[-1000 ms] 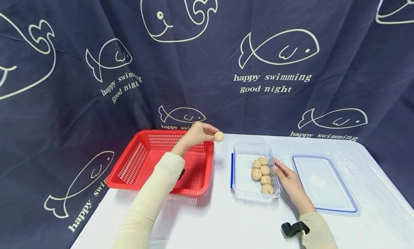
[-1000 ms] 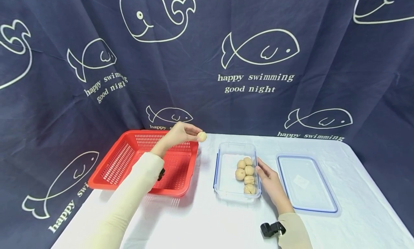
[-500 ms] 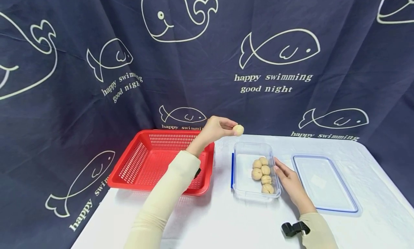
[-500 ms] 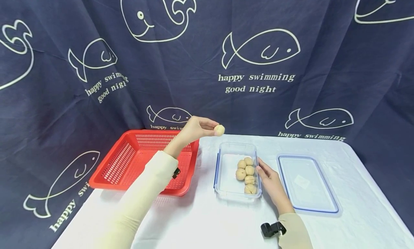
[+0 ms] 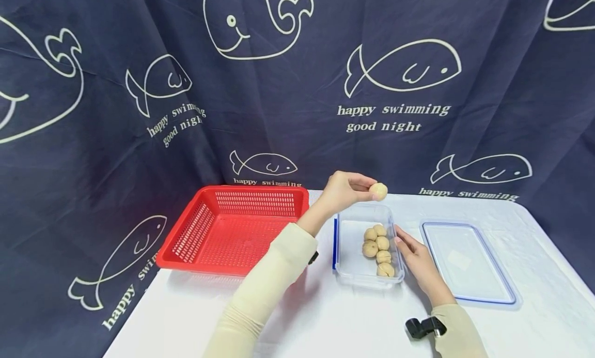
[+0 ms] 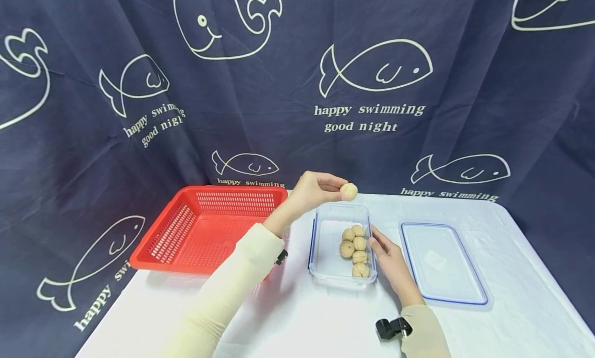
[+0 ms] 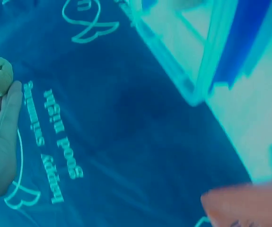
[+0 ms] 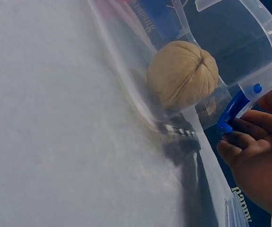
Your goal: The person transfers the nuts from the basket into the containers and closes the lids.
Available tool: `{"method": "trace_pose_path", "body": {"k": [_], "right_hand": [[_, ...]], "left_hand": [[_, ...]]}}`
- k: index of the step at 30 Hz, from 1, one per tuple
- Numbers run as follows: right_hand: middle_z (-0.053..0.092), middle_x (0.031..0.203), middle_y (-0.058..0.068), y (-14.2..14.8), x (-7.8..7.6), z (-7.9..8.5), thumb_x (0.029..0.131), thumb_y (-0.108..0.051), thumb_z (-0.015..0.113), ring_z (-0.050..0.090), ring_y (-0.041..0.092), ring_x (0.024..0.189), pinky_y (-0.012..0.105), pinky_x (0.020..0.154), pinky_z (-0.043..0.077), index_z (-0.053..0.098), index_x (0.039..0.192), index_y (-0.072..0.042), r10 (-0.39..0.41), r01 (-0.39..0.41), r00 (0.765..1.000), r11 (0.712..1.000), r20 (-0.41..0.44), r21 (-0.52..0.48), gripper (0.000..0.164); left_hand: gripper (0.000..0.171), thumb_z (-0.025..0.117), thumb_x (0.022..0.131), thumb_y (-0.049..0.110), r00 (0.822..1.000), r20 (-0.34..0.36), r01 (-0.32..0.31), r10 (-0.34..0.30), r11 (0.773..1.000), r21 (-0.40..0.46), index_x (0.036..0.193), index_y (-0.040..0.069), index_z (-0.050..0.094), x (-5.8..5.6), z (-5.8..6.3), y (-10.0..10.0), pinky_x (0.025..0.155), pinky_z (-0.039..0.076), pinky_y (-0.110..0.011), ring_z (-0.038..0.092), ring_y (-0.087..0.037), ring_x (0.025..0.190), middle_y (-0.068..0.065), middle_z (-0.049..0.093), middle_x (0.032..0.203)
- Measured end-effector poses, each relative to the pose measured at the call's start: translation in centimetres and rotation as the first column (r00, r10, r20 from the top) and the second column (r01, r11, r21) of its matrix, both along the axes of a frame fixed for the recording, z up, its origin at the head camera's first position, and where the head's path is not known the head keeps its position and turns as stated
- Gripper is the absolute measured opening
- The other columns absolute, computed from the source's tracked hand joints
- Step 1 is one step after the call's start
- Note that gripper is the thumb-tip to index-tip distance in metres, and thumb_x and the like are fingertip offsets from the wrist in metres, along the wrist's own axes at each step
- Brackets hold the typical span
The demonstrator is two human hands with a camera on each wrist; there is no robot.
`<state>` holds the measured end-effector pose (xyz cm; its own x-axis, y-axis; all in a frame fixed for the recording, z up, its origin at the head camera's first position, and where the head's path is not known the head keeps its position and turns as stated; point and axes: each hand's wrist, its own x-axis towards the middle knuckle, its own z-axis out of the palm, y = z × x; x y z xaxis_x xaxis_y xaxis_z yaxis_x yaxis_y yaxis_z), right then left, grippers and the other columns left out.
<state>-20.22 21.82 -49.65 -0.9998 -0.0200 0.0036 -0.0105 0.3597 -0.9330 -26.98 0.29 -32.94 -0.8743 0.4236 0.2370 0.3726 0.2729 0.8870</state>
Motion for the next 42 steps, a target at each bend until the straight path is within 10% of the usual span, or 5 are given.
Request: {"method": "trace_pose_path", "body": {"k": [18, 42], "right_hand": [[0.023, 0.155, 0.017, 0.1, -0.1, 0.0, 0.105, -0.032, 0.039, 0.02, 0.039, 0.141, 0.052, 0.113, 0.021, 0.026, 0.151, -0.005, -0.004, 0.004, 1.0, 1.0, -0.012, 0.004, 0.055], [0.026, 0.154, 0.017, 0.0, 0.0, -0.2, 0.103, -0.038, 0.04, 0.022, 0.039, 0.141, 0.052, 0.113, 0.021, 0.028, 0.151, -0.007, -0.021, 0.021, 1.0, 1.0, -0.019, -0.003, 0.058]], "left_hand": [[0.023, 0.079, 0.076, 0.002, 0.997, 0.066, -0.04, 0.049, 0.989, -0.139, 0.099, 0.0, 0.074, 3.5, -7.2, 1.3, 0.064, 0.051, -0.013, 0.066, -0.003, 0.074, -0.006, 0.074, 0.09], [0.02, 0.088, 0.067, 0.015, 0.981, -0.071, -0.189, 0.182, 0.79, -0.583, 0.073, 0.008, 0.069, 5.0, -12.7, 2.7, 0.059, 0.044, -0.018, 0.054, -0.009, 0.063, 0.004, 0.064, 0.069]]}}
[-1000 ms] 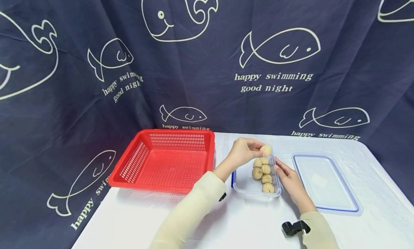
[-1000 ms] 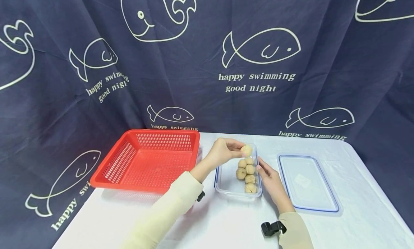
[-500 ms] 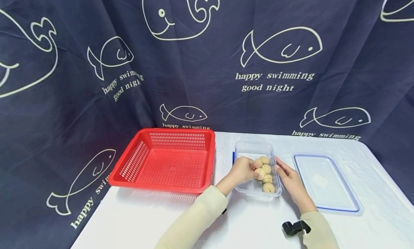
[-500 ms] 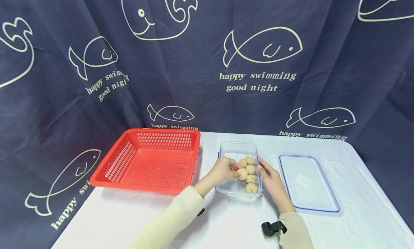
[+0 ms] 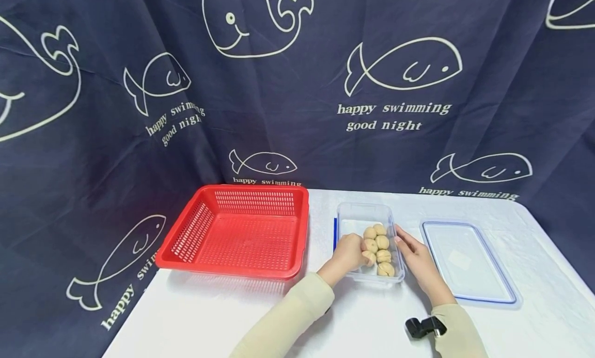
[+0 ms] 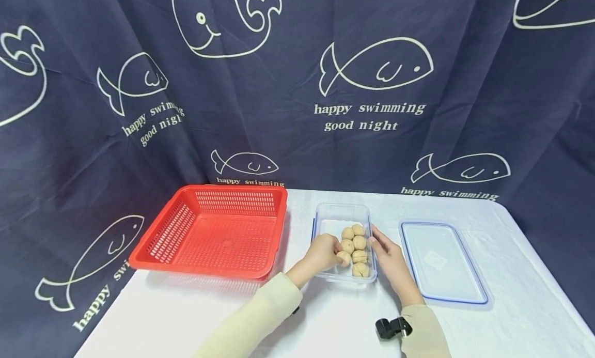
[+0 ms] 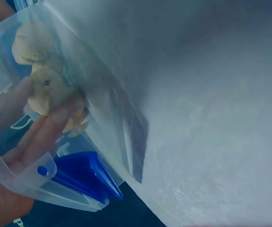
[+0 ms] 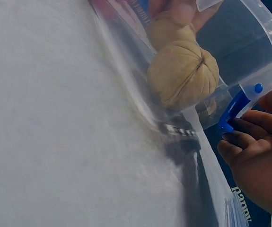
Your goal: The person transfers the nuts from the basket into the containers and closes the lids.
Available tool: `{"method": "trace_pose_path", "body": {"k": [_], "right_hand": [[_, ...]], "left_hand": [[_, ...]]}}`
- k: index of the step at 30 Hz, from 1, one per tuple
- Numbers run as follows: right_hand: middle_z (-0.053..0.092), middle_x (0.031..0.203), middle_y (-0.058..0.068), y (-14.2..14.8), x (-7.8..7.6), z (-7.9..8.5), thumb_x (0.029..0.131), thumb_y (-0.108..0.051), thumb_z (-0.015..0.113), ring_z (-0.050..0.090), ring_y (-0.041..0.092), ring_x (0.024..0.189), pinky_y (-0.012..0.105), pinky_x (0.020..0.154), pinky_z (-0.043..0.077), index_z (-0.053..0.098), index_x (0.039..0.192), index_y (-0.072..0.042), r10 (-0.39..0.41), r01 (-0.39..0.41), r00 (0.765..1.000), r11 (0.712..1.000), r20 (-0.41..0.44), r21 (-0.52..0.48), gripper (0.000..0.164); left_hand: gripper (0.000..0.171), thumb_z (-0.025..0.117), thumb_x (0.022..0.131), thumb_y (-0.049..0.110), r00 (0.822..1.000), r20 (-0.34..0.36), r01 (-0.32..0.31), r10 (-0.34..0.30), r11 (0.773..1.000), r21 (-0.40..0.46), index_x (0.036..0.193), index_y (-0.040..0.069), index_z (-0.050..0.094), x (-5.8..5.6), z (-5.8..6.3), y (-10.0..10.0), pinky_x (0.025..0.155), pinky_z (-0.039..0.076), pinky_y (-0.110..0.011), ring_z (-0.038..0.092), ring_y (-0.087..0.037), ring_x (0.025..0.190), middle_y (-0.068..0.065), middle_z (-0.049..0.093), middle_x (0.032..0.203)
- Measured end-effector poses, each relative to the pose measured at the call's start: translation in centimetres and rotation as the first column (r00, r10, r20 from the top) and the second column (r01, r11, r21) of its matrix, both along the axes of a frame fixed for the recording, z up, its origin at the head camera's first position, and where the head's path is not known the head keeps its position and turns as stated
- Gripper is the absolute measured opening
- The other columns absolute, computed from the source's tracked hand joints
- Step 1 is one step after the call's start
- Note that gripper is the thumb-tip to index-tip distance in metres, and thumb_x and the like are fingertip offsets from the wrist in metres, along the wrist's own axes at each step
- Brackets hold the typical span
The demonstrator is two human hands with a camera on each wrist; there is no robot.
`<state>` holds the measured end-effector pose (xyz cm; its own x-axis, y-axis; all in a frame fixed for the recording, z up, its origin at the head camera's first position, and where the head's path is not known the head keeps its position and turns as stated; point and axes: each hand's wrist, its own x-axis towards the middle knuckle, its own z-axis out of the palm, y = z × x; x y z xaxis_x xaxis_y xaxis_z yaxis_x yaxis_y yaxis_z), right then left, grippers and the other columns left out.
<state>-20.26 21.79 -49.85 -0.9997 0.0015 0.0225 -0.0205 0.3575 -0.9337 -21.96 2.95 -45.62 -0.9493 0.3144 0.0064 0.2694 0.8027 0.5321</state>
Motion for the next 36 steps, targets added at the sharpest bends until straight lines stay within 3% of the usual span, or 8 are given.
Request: {"method": "trace_pose_path", "body": {"k": [4, 11, 21, 24, 27, 31, 34, 36], "right_hand": [[0.025, 0.155, 0.017, -0.1, -0.1, 0.2, 0.103, -0.037, 0.04, 0.022, 0.039, 0.141, 0.052, 0.113, 0.02, 0.028, 0.15, -0.006, 0.008, -0.008, 1.0, 1.0, -0.007, 0.0, 0.058], [0.026, 0.154, 0.018, -0.3, -0.2, 0.6, 0.104, -0.037, 0.04, 0.021, 0.04, 0.141, 0.052, 0.113, 0.019, 0.028, 0.151, -0.006, 0.015, -0.014, 1.0, 1.0, -0.002, 0.001, 0.058], [0.029, 0.152, 0.021, -0.2, -0.3, 0.8, 0.103, -0.036, 0.041, 0.027, 0.042, 0.139, 0.051, 0.112, 0.023, 0.03, 0.149, -0.003, 0.006, -0.005, 1.0, 0.999, -0.028, 0.038, 0.057], [0.036, 0.149, 0.021, -0.3, -0.1, 0.8, 0.103, -0.035, 0.043, 0.034, 0.04, 0.135, 0.029, 0.11, 0.03, 0.035, 0.147, -0.003, -0.018, 0.022, 0.998, 0.997, -0.062, 0.07, 0.055], [0.044, 0.143, 0.02, -0.3, 0.1, 0.8, 0.103, -0.033, 0.044, 0.043, 0.036, 0.129, 0.006, 0.096, 0.032, 0.042, 0.144, -0.002, -0.042, 0.055, 0.993, 0.991, -0.109, 0.118, 0.052], [0.053, 0.135, 0.019, 0.1, 0.3, 1.0, 0.103, -0.03, 0.046, 0.053, 0.006, 0.116, 0.0, 0.087, 0.03, 0.048, 0.139, -0.001, -0.045, 0.075, 0.983, 0.983, -0.179, 0.168, 0.046], [0.057, 0.129, 0.02, 0.8, 0.4, 1.3, 0.102, -0.024, 0.047, 0.047, -0.017, 0.102, 0.0, 0.086, 0.033, 0.052, 0.135, 0.002, -0.036, 0.076, 0.972, 0.983, -0.231, 0.166, 0.042], [0.059, 0.127, 0.022, 1.4, 0.5, 1.6, 0.103, -0.022, 0.047, 0.043, -0.023, 0.097, 0.0, 0.084, 0.034, 0.054, 0.133, 0.003, -0.035, 0.076, 0.97, 0.984, -0.243, 0.163, 0.04]], "left_hand": [[0.028, 0.088, 0.067, 0.015, 1.0, -0.003, 0.008, -0.008, 1.0, -0.025, 0.061, 0.009, 0.061, 0.2, -0.1, 0.3, 0.048, 0.037, -0.02, 0.044, -0.009, 0.053, 0.004, 0.054, 0.057], [0.035, 0.087, 0.068, 0.016, 1.0, 0.008, -0.026, 0.026, 0.997, -0.079, 0.064, 0.012, 0.053, 0.4, -0.2, 0.7, 0.047, 0.037, -0.021, 0.043, -0.009, 0.053, 0.005, 0.047, 0.057], [0.018, 0.081, 0.072, 0.014, 0.999, -0.015, -0.036, 0.035, 0.994, -0.101, 0.077, 0.008, 0.066, 0.5, 0.3, 1.5, 0.052, 0.043, -0.024, 0.048, -0.012, 0.057, 0.0, 0.06, 0.068], [0.015, 0.079, 0.074, 0.015, 0.999, -0.026, -0.047, 0.045, 0.994, -0.098, 0.078, 0.008, 0.066, 0.7, 0.6, 1.7, 0.052, 0.043, -0.024, 0.049, -0.012, 0.058, 0.0, 0.06, 0.069], [0.014, 0.077, 0.077, 0.016, 0.997, -0.043, -0.062, 0.058, 0.993, -0.099, 0.078, 0.008, 0.065, 0.9, 1.1, 1.9, 0.053, 0.044, -0.024, 0.051, -0.012, 0.059, 0.0, 0.06, 0.069], [0.016, 0.076, 0.08, 0.02, 0.993, -0.103, -0.065, 0.055, 0.993, -0.095, 0.085, 0.008, 0.066, 1.3, 1.8, 2.1, 0.059, 0.049, -0.024, 0.062, -0.014, 0.068, -0.001, 0.063, 0.075], [0.021, 0.075, 0.082, 0.021, 0.986, -0.162, -0.054, 0.047, 0.998, -0.044, 0.096, 0.007, 0.067, 1.7, 2.2, 2.5, 0.067, 0.052, -0.022, 0.066, -0.016, 0.078, -0.002, 0.067, 0.084], [0.023, 0.073, 0.084, 0.019, 0.98, -0.196, -0.031, 0.031, 1.0, 0.002, 0.101, 0.006, 0.067, 1.9, 2.6, 2.9, 0.069, 0.052, -0.021, 0.066, -0.015, 0.08, -0.003, 0.067, 0.089]]}}
